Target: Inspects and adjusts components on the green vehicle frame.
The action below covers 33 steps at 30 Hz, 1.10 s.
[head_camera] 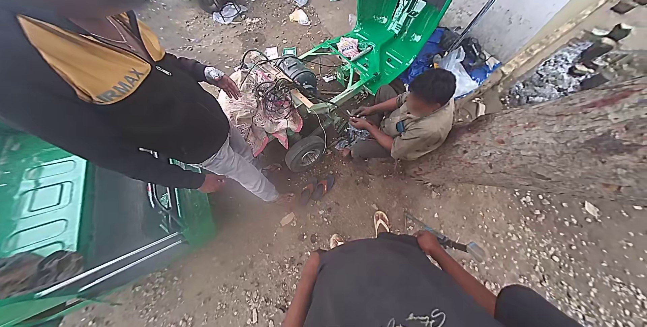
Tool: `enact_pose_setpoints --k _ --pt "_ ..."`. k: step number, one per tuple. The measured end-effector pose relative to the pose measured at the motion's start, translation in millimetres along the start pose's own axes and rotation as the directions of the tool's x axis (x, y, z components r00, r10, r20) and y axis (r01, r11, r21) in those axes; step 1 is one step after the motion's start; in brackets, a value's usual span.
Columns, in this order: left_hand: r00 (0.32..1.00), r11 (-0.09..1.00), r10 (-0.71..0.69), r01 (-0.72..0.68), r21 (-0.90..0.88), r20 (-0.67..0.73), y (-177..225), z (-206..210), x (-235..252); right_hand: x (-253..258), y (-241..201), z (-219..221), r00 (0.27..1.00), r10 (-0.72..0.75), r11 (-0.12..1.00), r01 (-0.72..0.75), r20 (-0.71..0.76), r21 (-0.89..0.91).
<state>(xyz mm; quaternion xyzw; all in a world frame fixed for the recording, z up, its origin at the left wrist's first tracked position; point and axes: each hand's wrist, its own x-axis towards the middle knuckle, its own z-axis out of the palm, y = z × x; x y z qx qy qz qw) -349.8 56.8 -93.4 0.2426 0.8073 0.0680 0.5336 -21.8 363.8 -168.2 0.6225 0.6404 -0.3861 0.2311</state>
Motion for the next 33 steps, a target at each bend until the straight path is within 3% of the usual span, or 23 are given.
enact_pose_setpoints --k 10,22,33 --pt "1.000 1.000 0.016 -0.016 -0.009 0.003 9 -1 -12 1 7 3 1.000 -0.020 1.000 0.020 -0.019 0.005" --pt "0.994 0.946 0.074 -0.097 -0.308 -0.085 2 6 -23 -5 2 0 1.000 -0.025 1.000 0.025 -0.006 0.011" --pt "0.994 0.963 0.058 -0.080 -0.257 -0.093 3 2 -28 -4 -3 -1 1.000 -0.008 1.000 0.008 -0.004 -0.012"
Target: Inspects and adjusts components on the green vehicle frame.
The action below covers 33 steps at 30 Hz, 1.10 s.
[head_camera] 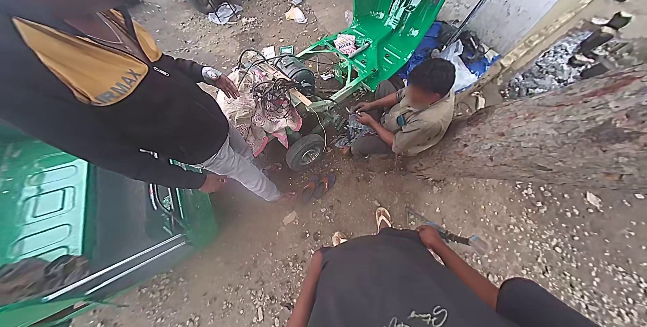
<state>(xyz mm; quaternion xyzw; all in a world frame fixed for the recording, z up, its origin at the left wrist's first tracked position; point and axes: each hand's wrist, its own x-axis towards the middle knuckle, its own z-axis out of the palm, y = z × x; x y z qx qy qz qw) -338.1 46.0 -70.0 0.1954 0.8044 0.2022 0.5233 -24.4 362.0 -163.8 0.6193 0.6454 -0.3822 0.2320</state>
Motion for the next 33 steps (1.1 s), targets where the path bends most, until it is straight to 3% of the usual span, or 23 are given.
enact_pose_setpoints --k 13,18,26,33 --pt "1.000 0.994 -0.016 0.014 0.107 0.017 -10 7 17 5 2 -3 1.000 -0.009 1.000 0.010 0.022 -0.028" --pt "0.999 0.999 0.032 -0.032 -0.013 -0.022 -11 11 14 6 3 -5 1.000 0.006 1.000 -0.006 0.017 -0.015" --pt "1.000 0.999 0.003 -0.002 0.041 -0.016 0 14 14 14 4 -10 1.000 0.010 1.000 -0.010 0.015 -0.006" --pt "0.999 0.999 0.010 -0.012 -0.041 -0.041 21 18 -1 25 6 -20 1.000 0.019 0.999 -0.019 0.006 0.046"
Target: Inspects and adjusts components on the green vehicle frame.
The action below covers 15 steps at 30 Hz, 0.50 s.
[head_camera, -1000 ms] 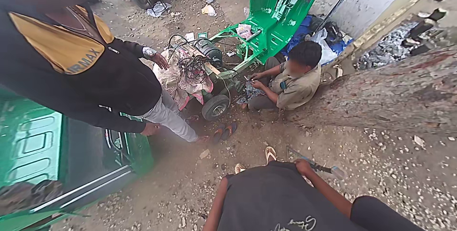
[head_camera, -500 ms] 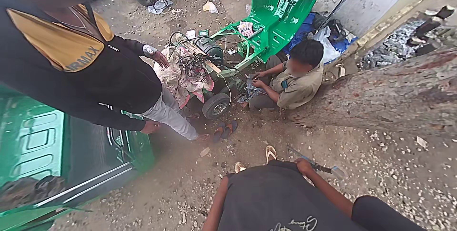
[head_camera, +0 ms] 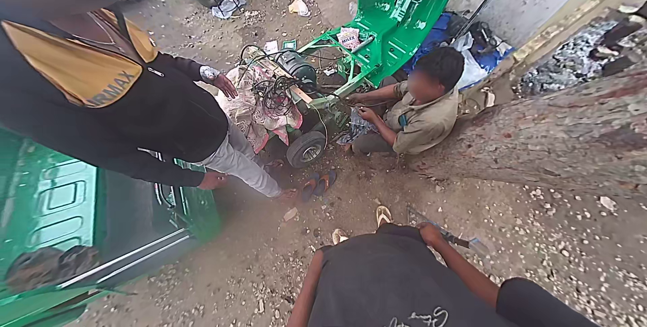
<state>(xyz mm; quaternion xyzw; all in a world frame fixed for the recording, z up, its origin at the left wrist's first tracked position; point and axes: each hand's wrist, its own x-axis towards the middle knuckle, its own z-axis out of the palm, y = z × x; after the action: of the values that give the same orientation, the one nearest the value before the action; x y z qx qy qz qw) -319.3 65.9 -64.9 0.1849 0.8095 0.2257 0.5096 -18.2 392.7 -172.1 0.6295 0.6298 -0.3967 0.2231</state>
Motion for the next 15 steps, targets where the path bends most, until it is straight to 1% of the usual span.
enact_pose_setpoints --k 4,7,10,11,12,13,14,15 --pt "1.000 0.999 -0.023 0.023 0.031 -0.007 -10 16 19 12 0 -9 1.000 -0.012 1.000 0.012 -0.001 -0.004" --pt "0.997 0.992 -0.077 0.075 0.100 0.009 1 20 15 17 -2 -21 1.000 -0.023 0.999 0.023 -0.005 -0.027" --pt "0.995 0.986 -0.099 0.095 0.140 0.021 5 33 26 30 1 -34 0.999 -0.044 0.999 0.044 -0.007 -0.031" --pt "0.992 0.983 -0.121 0.117 0.144 0.021 14 37 22 36 7 -36 0.999 -0.055 0.998 0.055 0.001 -0.025" --pt "0.992 0.985 -0.124 0.124 0.123 -0.012 26 37 16 46 8 -39 0.997 -0.077 0.997 0.077 0.006 -0.012" --pt "0.989 0.984 -0.145 0.147 0.100 -0.030 45 32 5 55 6 -40 0.994 -0.109 0.994 0.109 0.007 -0.008" --pt "0.983 0.974 -0.181 0.181 0.136 -0.017 62 30 -4 58 5 -42 0.991 -0.133 0.991 0.133 0.011 -0.021" --pt "0.972 0.956 -0.231 0.222 0.194 0.029 83 26 -13 50 -1 -49 0.988 -0.151 0.987 0.152 0.017 -0.051"
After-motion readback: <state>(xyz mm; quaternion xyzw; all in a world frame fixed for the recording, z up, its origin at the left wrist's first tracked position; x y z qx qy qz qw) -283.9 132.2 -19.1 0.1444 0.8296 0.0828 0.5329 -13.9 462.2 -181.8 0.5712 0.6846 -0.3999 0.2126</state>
